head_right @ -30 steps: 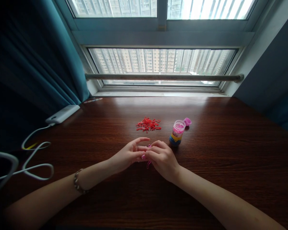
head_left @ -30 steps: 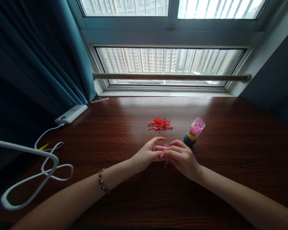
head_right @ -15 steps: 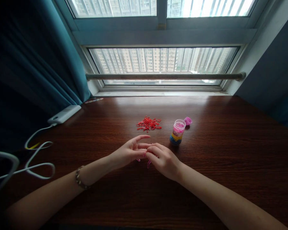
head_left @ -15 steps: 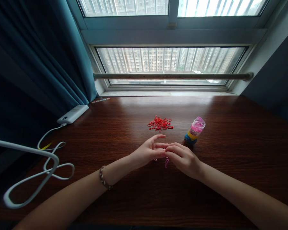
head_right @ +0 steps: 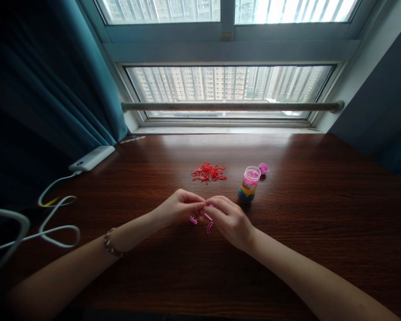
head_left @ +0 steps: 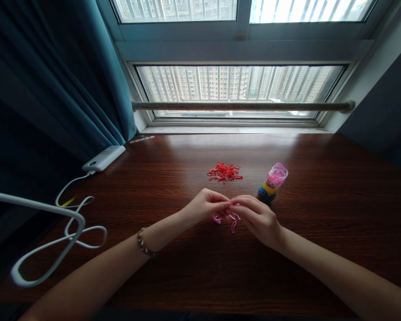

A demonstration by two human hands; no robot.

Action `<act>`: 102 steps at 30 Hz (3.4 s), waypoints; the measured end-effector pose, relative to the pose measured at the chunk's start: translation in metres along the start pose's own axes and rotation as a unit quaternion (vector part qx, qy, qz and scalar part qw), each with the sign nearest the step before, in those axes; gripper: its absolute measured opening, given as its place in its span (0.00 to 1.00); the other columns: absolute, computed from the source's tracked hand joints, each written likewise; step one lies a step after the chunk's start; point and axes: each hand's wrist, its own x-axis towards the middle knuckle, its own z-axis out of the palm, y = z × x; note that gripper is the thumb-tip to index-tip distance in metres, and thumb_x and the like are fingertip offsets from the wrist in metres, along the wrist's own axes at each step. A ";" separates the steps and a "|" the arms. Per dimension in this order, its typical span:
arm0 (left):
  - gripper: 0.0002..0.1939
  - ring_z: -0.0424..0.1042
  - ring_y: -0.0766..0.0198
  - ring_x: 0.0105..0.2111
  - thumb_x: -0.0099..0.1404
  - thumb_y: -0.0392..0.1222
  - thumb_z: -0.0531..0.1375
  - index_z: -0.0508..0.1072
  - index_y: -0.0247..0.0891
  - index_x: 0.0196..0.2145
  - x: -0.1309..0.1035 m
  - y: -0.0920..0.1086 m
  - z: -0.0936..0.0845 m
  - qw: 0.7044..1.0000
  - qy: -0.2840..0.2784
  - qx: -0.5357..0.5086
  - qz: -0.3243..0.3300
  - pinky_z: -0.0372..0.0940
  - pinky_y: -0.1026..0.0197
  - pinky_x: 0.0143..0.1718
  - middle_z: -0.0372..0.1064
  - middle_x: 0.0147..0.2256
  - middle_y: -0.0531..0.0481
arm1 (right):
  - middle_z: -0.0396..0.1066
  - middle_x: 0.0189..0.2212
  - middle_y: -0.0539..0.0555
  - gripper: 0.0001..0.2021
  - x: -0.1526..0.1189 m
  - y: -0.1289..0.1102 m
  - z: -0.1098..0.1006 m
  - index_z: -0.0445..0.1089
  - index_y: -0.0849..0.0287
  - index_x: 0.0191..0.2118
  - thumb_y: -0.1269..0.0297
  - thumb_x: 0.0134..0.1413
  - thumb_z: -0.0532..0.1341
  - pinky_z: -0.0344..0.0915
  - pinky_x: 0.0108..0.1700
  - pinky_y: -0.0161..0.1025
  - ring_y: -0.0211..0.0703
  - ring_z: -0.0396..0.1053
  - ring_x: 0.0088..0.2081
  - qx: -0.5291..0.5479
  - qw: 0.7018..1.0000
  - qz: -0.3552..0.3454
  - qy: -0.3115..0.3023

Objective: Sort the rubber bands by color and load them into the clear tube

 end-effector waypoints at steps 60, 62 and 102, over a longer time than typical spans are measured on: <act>0.14 0.66 0.68 0.25 0.53 0.46 0.61 0.72 0.30 0.31 0.014 -0.013 -0.019 0.978 0.161 -0.018 0.134 0.65 0.62 0.31 0.67 0.24 0.50 | 0.66 0.30 0.53 0.04 0.026 0.005 -0.009 0.67 0.59 0.29 0.68 0.52 0.57 0.59 0.39 0.37 0.41 0.57 0.37 0.022 0.954 0.097 -0.282; 0.14 0.66 0.68 0.25 0.53 0.46 0.61 0.72 0.30 0.31 0.014 -0.013 -0.019 0.978 0.163 -0.019 0.129 0.65 0.62 0.31 0.67 0.24 0.50 | 0.66 0.30 0.52 0.04 0.026 0.006 -0.011 0.68 0.58 0.27 0.68 0.51 0.59 0.58 0.39 0.37 0.41 0.58 0.38 0.035 0.948 0.081 -0.305; 0.16 0.69 0.64 0.26 0.50 0.47 0.62 0.74 0.30 0.31 0.007 -0.012 -0.008 0.993 0.086 -0.031 0.070 0.64 0.62 0.30 0.72 0.26 0.46 | 0.61 0.34 0.58 0.05 0.035 0.001 0.009 0.61 0.62 0.36 0.74 0.54 0.50 0.61 0.41 0.43 0.46 0.57 0.40 -0.135 0.977 0.076 -0.146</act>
